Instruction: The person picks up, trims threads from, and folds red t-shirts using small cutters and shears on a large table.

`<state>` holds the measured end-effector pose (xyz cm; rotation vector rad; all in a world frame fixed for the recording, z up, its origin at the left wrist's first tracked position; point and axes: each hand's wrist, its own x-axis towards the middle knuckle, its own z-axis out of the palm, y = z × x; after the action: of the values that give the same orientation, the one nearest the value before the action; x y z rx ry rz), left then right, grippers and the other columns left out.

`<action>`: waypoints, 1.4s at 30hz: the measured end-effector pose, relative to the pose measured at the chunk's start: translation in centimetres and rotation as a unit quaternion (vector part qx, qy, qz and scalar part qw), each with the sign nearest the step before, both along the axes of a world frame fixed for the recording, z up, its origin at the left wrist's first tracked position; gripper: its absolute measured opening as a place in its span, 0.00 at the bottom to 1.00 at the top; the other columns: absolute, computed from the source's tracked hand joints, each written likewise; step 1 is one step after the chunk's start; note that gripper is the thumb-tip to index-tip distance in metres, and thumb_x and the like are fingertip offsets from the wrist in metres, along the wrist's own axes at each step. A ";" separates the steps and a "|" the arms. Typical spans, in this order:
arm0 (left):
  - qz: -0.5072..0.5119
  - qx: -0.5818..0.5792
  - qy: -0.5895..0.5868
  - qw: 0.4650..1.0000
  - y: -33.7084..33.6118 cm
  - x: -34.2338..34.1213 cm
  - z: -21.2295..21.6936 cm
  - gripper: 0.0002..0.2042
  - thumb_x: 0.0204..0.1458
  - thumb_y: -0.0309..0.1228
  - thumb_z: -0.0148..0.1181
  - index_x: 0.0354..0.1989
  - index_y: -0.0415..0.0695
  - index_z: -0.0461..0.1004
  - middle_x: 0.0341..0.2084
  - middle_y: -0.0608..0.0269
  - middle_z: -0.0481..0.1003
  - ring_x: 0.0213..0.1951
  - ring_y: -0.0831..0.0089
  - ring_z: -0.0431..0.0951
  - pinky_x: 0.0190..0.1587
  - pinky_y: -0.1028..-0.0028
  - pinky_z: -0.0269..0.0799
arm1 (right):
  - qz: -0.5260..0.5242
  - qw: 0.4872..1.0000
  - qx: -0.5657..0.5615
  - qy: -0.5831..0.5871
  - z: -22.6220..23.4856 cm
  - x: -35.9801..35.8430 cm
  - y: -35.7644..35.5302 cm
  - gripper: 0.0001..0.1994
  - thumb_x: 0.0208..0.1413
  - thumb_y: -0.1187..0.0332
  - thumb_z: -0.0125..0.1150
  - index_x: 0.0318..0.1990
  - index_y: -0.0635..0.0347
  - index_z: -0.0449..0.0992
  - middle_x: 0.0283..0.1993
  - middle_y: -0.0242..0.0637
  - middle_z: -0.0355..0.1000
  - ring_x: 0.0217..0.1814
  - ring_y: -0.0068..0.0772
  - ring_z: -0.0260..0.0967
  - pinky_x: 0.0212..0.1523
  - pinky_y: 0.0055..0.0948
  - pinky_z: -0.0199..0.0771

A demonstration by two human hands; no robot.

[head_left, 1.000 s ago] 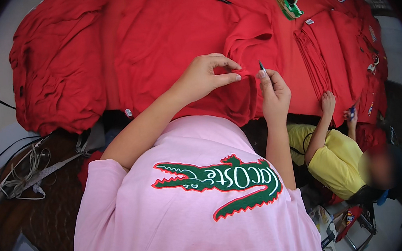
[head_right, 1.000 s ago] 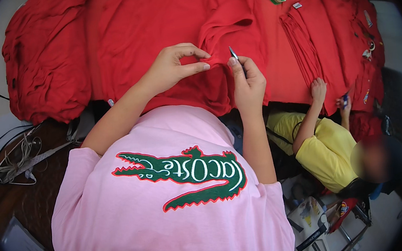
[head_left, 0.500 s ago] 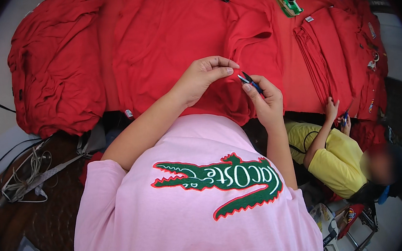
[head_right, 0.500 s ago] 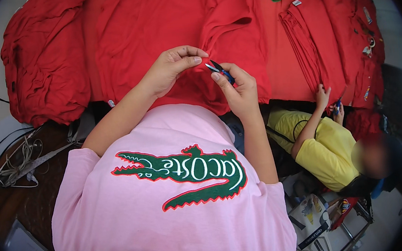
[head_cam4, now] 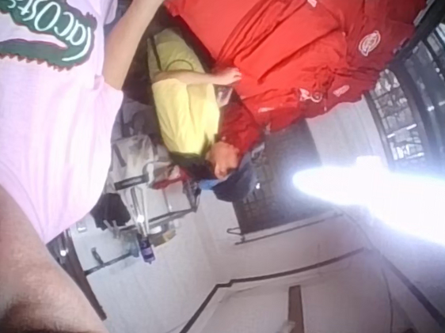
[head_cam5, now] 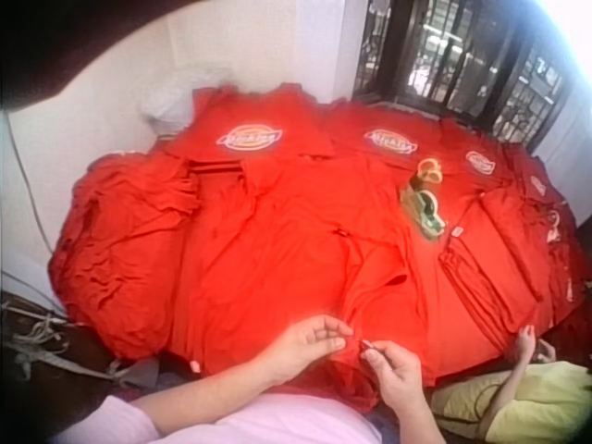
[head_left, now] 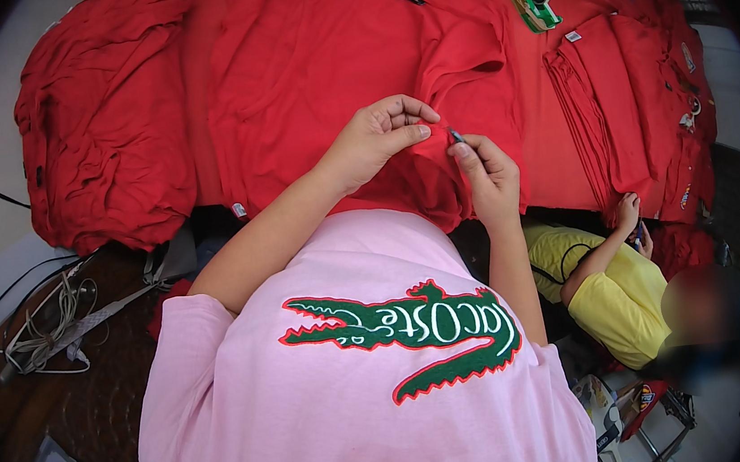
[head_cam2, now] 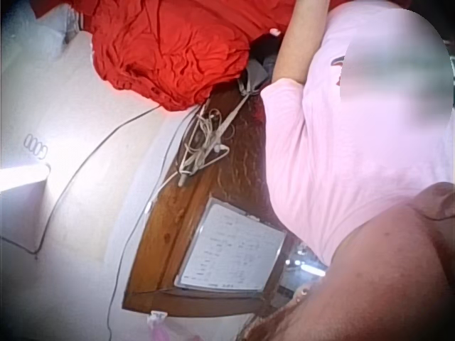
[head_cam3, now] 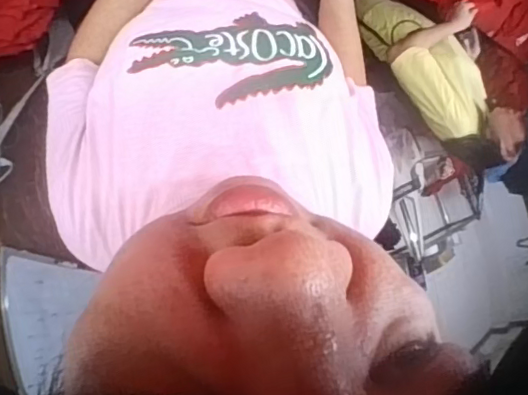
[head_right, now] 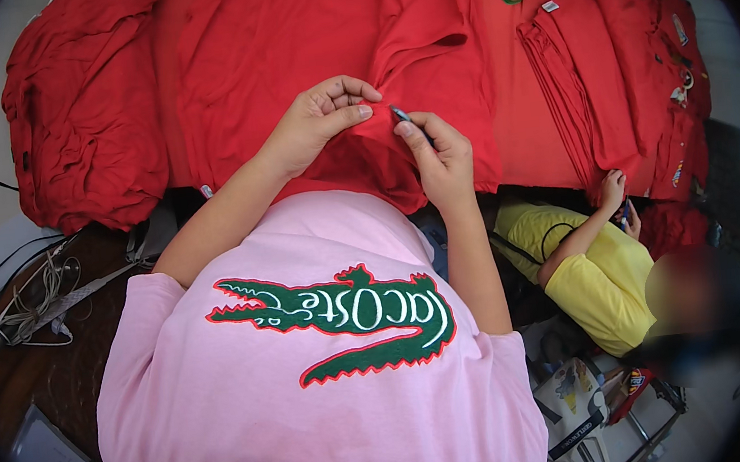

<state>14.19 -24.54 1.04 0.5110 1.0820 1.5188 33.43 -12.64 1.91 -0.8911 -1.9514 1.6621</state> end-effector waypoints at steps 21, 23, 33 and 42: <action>0.010 -0.145 0.191 0.971 -18.9 -14.0 3.1 0.12 0.55 0.33 0.70 0.41 0.38 0.79 0.35 0.73 0.77 0.38 0.85 0.75 0.42 0.79 0.68 | -0.212 0.911 -0.261 0.239 -0.4 16.4 10.8 0.07 0.70 0.63 0.59 0.49 0.52 0.77 0.42 0.24 0.76 0.33 0.16 0.64 0.33 0.23 0.59; 0.005 -0.023 0.204 0.979 -23.3 -16.1 6.1 0.17 0.52 0.37 0.72 0.43 0.37 0.80 0.35 0.67 0.79 0.36 0.80 0.76 0.40 0.76 0.70 | -0.227 0.915 -0.200 0.267 0.5 20.2 11.1 0.17 0.70 0.59 0.57 0.60 0.57 0.75 0.56 0.35 0.78 0.54 0.31 0.77 0.56 0.37 0.77; 0.275 0.139 0.250 0.918 -10.3 -26.3 14.7 0.19 0.63 0.36 0.62 0.58 0.38 0.77 0.54 0.55 0.79 0.55 0.66 0.79 0.60 0.67 0.73 | -0.169 0.950 -0.075 0.251 11.5 0.3 23.3 0.18 0.72 0.68 0.53 0.64 0.67 0.73 0.67 0.46 0.71 0.72 0.40 0.67 0.74 0.44 0.63; 0.210 -0.065 0.571 0.791 -3.1 -26.9 1.0 0.17 0.63 0.34 0.62 0.57 0.42 0.79 0.58 0.57 0.78 0.62 0.66 0.75 0.64 0.67 0.70 | -0.134 0.985 0.072 0.085 1.3 -6.0 23.8 0.13 0.66 0.71 0.60 0.54 0.63 0.81 0.49 0.37 0.84 0.29 0.15 0.67 0.30 0.21 0.69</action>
<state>-12.73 -27.60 2.01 1.2292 2.3429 1.4396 27.45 11.18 3.22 -0.8816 -1.7271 1.3766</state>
